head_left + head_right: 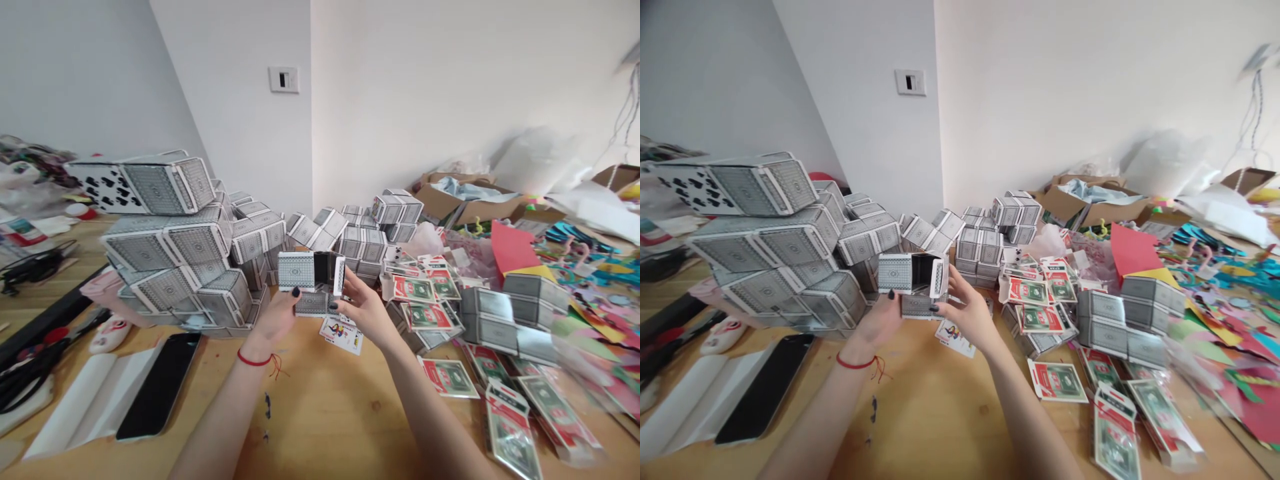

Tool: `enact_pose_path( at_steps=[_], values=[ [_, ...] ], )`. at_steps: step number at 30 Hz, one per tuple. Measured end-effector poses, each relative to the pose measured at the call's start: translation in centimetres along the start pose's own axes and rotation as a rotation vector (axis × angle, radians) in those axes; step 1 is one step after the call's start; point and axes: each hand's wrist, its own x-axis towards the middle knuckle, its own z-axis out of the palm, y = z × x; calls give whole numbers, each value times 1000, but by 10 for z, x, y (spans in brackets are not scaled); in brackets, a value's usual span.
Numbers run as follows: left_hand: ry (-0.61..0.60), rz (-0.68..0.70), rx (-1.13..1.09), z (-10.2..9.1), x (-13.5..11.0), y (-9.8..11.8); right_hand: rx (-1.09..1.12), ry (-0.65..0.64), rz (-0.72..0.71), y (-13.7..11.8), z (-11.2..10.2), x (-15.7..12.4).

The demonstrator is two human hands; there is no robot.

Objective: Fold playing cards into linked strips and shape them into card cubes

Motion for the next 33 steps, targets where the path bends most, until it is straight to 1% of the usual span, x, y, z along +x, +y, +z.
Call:
enact_pose_path(
  at_steps=[3,8,15,18,22,25,33],
  values=[
    [-10,68,-5,4,0,-2,56,-61,-27,-6,1,-1],
    [9,125,5,7,-1,-3,51,-31,-46,-13,3,-1],
    [-62,156,39,13,-5,6,119,-15,-51,-10,2,-2],
    [-53,182,46,13,-5,6,124,-6,-32,-10,1,-2],
    [-30,149,55,12,-4,5,118,4,-10,-10,1,-1],
    [-48,124,68,12,-4,5,146,-3,-14,-9,0,-1],
    [-78,170,45,14,-4,5,99,-19,-22,-2,-5,1]
  ],
)
